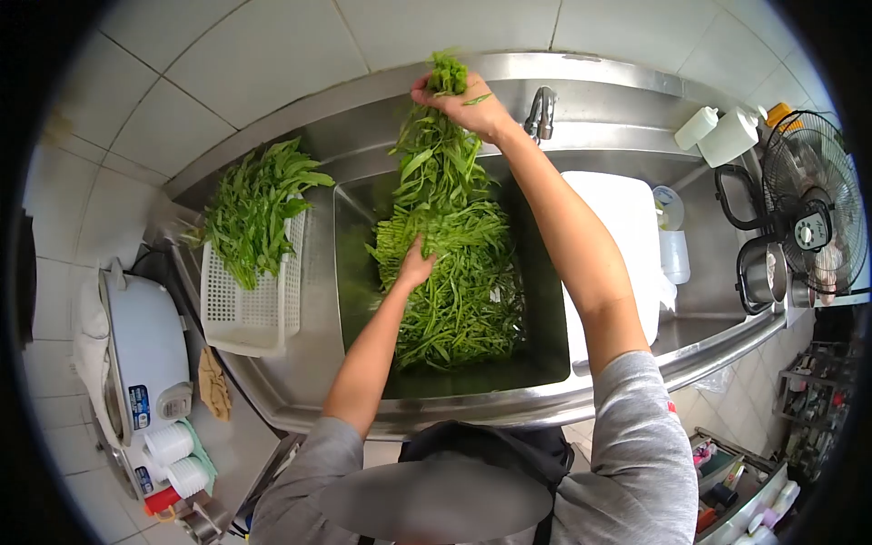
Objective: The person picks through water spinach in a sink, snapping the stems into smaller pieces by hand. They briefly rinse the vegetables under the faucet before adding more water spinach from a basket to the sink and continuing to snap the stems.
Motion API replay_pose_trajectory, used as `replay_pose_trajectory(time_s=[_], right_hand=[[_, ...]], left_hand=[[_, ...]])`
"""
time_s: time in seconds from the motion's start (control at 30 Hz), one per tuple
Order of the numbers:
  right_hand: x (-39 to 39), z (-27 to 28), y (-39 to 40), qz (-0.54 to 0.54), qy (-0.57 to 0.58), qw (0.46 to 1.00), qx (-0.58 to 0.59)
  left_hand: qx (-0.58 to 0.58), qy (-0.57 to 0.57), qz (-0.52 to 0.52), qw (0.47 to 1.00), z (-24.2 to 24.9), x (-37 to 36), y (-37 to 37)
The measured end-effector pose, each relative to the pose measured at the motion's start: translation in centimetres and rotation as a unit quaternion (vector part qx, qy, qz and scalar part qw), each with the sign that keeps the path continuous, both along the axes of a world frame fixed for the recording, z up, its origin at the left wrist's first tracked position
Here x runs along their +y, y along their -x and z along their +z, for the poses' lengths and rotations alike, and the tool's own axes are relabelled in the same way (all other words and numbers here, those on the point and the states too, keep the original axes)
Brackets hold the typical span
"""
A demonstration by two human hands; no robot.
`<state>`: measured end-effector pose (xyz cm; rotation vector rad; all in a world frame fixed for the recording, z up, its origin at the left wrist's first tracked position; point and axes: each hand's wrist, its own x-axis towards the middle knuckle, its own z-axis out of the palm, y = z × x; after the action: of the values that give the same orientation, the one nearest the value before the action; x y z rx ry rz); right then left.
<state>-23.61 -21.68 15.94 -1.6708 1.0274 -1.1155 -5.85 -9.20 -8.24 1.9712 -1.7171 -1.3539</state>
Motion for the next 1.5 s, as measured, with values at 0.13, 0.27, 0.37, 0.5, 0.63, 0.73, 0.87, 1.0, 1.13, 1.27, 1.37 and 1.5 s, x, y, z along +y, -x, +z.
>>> replay_pose_trajectory(time_s=[0.13, 0.27, 0.37, 0.5, 0.63, 0.73, 0.87, 1.0, 1.13, 1.27, 1.37, 1.5], right_hand=[[-0.2, -1.6, -2.0, -0.086, 0.02, 0.994, -0.06], [0.1, -4.5, -5.4, -0.217, 0.024, 0.973, -0.073], [0.9, -5.3, -6.8, -0.223, 0.009, 0.965, -0.136], [1.6, -3.4, -5.7, -0.21, 0.053, 0.97, -0.11], [0.0, -0.7, -3.2, -0.198, 0.075, 0.972, -0.098], [-0.2, -0.5, -1.3, -0.122, 0.04, 0.992, 0.009], [1.5, -3.3, -0.1, 0.038, -0.097, 0.994, 0.013], [2.7, -7.5, 1.3, 0.144, -0.173, 0.971, -0.085], [5.1, -7.1, 1.5, 0.195, -0.245, 0.936, -0.163], [6.6, -6.3, 2.2, 0.219, -0.246, 0.919, -0.215], [7.0, -6.1, 2.6, 0.227, -0.262, 0.909, -0.232], [8.4, -5.1, 3.7, 0.201, -0.262, 0.914, -0.235]], left_hand=[[0.138, 0.11, 0.173, 0.969, 6.5, -0.7, 2.2], [0.424, -0.187, 0.448, 0.765, 5.6, -3.1, 7.6], [0.589, -0.203, 0.447, 0.642, 1.2, -5.6, 9.3], [0.488, -0.134, 0.462, 0.728, 2.1, -5.6, 7.3], [0.39, -0.173, 0.439, 0.79, 0.9, -4.5, 3.6], [0.174, -0.158, 0.41, 0.881, 1.3, -3.9, 0.6], [0.102, 0.276, 0.316, 0.902, 1.7, -3.4, -2.3], [0.276, 0.371, 0.112, 0.879, 10.8, -3.4, -0.9], [0.253, 0.263, -0.005, 0.931, 14.5, -2.9, 1.6], [0.163, 0.313, 0.003, 0.936, 15.8, -2.0, 2.1], [0.232, 0.242, -0.019, 0.942, 15.7, -2.3, 1.7], [0.248, 0.159, -0.012, 0.955, 17.5, -1.8, 0.7]])
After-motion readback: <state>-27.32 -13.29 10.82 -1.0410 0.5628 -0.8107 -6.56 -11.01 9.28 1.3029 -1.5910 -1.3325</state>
